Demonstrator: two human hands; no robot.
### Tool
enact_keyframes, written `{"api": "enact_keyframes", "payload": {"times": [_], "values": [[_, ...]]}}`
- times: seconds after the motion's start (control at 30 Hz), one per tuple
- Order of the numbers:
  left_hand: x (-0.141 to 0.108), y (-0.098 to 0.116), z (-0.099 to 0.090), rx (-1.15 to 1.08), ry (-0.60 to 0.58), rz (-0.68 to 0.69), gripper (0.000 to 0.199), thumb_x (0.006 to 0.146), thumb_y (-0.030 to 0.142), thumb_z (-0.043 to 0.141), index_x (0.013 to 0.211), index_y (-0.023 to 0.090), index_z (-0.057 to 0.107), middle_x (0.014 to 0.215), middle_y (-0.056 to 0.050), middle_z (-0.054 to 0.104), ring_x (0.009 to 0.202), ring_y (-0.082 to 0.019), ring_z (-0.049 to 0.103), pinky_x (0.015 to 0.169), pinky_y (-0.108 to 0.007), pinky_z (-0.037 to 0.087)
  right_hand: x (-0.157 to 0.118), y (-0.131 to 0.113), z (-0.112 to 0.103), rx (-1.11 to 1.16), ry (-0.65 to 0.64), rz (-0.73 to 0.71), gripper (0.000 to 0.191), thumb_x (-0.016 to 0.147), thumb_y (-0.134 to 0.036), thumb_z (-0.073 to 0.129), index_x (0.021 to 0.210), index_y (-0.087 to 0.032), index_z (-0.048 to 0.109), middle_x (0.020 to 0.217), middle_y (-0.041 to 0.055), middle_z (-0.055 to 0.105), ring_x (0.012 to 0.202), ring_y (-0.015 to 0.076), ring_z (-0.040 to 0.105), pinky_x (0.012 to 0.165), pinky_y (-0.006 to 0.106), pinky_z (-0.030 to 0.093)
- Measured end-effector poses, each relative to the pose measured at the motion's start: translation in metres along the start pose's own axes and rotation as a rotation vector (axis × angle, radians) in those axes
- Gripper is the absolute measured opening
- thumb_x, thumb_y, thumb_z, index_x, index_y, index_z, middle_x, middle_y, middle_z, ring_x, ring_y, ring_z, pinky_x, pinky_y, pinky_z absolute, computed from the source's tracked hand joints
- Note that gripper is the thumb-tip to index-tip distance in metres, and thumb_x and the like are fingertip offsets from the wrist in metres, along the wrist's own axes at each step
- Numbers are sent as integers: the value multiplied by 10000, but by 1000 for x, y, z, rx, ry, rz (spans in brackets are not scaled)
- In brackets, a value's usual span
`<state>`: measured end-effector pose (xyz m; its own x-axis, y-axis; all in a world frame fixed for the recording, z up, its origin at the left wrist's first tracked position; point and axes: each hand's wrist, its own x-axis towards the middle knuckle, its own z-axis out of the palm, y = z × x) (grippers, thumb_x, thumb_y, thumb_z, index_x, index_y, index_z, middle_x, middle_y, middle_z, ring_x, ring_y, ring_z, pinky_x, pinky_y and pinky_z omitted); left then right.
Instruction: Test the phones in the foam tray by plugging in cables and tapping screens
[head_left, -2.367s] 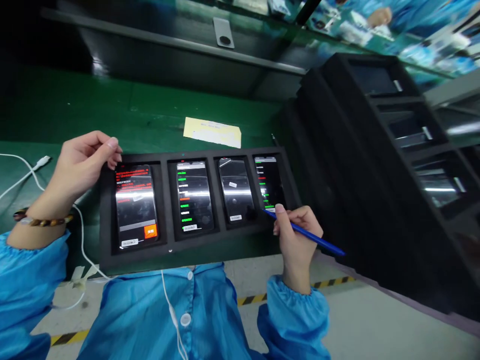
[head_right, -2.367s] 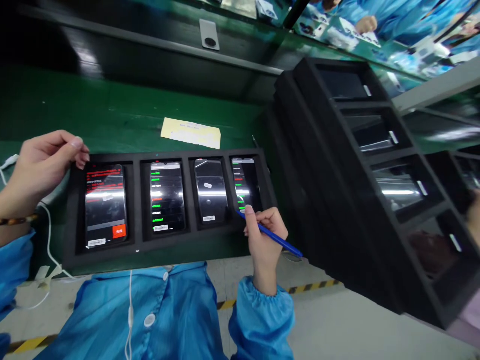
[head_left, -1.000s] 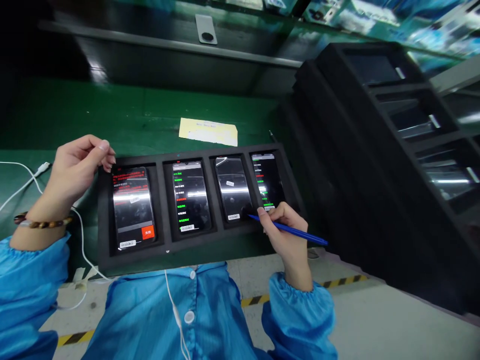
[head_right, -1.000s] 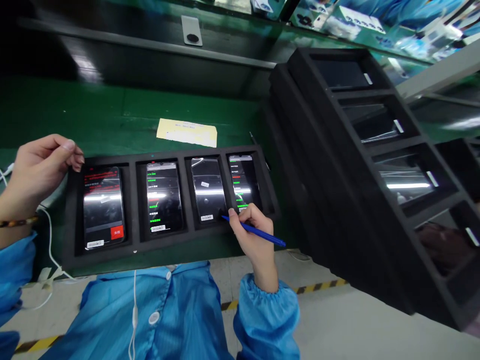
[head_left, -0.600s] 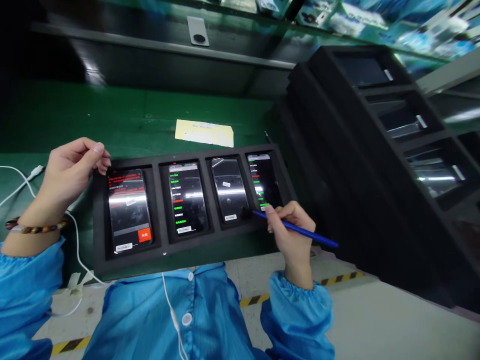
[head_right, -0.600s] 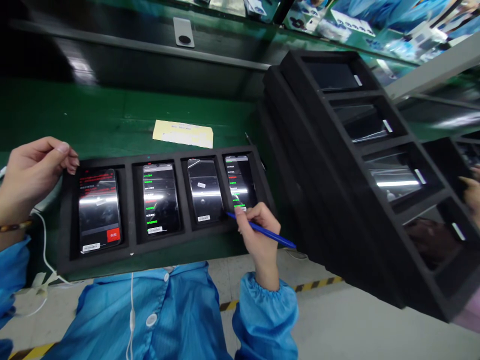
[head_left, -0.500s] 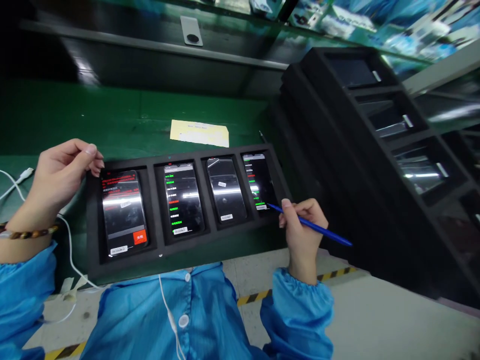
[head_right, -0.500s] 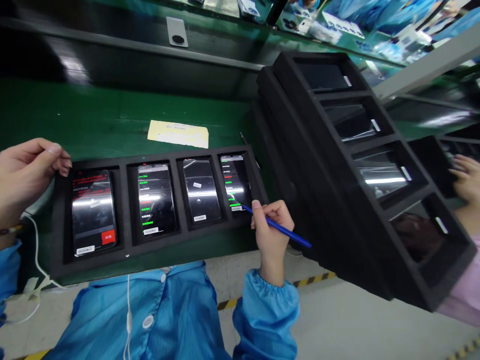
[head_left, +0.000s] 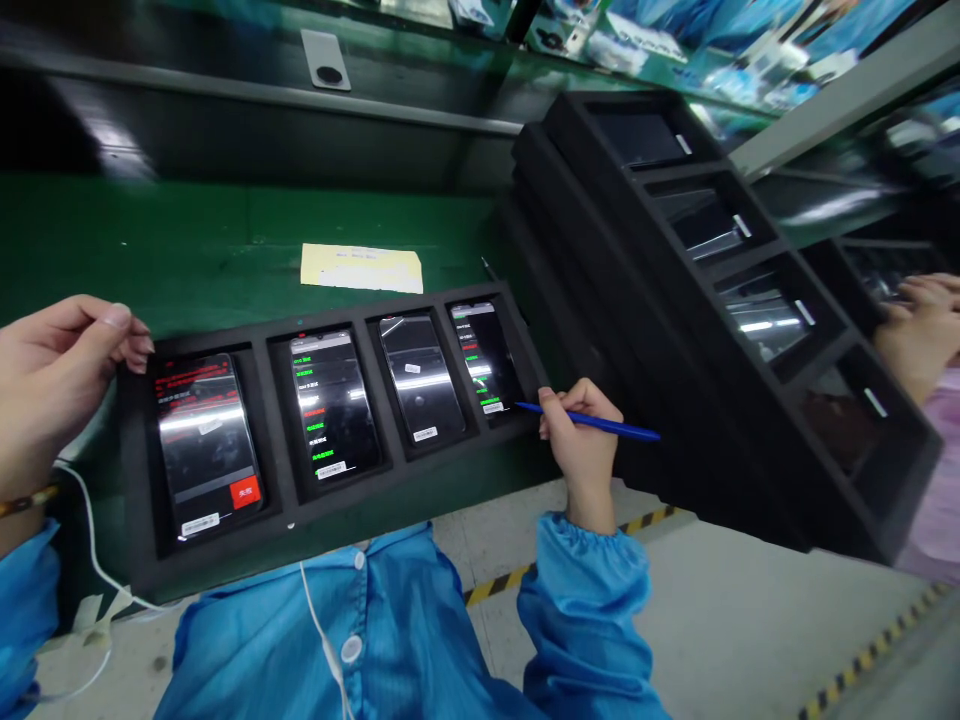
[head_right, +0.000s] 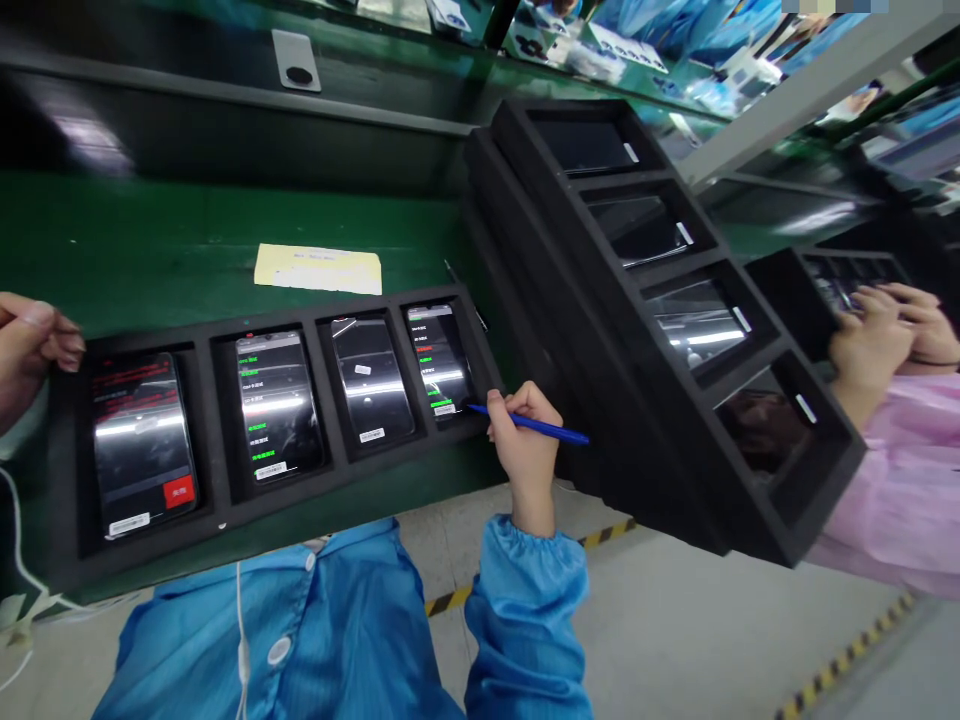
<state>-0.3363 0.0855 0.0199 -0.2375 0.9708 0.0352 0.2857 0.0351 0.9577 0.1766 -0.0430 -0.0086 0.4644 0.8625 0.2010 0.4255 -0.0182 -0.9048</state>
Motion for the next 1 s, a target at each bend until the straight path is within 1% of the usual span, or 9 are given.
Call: {"api": "enact_keyframes", "payload": {"times": [0.13,0.3,0.47,0.57,0.63,0.73,0.8,0.9,1.0], "values": [[0,-1,-2,-12,-11,-13,401,630,480,947,802,194,724,766,-21,727,635,-147,625,647,-263,517,-1,0,0,-24,-15,7,454,952,-402,824,719,-277,455,506,-79,520,403,140,516,436,252,396],[1,-3,-4,17,-19,-9,475,636,564,976,798,190,732,775,-27,729,638,-145,617,648,-276,511,-3,-1,-1,-43,10,11,447,949,-404,816,716,-276,456,510,-77,528,408,141,530,428,250,405],[-2,1,-2,26,-21,-8,460,680,591,998,777,223,738,773,-11,732,660,-158,610,676,-305,504,-3,-4,-1,-16,-4,8,530,934,-496,875,707,-274,450,500,-77,529,401,139,519,426,255,400],[-3,2,-2,17,-42,-13,464,701,604,1007,782,232,743,773,-9,731,662,-160,610,674,-311,503,-5,-6,2,-16,102,-23,558,933,-612,884,723,-270,496,509,-67,550,411,147,528,443,274,420],[-3,1,-2,6,-54,-6,459,724,596,1005,792,226,742,776,-16,731,660,-156,608,658,-305,503,-10,-9,6,-51,188,-58,538,913,-648,903,761,-252,571,575,-44,606,470,159,582,478,286,446],[-2,-2,-2,-24,-60,23,456,750,580,1001,797,211,737,762,-31,724,646,-152,603,614,-295,503,-20,-13,14,-87,235,-119,470,892,-619,940,887,-212,705,775,14,728,642,190,698,595,310,518],[-2,-3,-1,-56,-66,42,465,753,586,996,788,206,731,738,-36,714,624,-147,598,586,-289,502,-28,-18,21,-86,198,-158,406,967,-583,886,1037,-202,764,920,54,795,811,232,773,759,359,588],[-2,-4,-1,-86,-117,70,478,792,617,961,782,203,724,705,-35,700,592,-137,596,565,-276,504,-39,-26,35,-97,73,-244,317,1141,-506,673,1153,-215,797,1075,88,835,1078,289,800,1027,460,588],[-3,-4,0,-95,-177,101,494,870,651,910,800,199,722,702,-36,698,590,-127,598,572,-255,511,-47,-34,54,-106,-117,-384,366,1207,-440,512,1176,-233,812,1193,101,833,1230,319,766,1126,514,555]]}}
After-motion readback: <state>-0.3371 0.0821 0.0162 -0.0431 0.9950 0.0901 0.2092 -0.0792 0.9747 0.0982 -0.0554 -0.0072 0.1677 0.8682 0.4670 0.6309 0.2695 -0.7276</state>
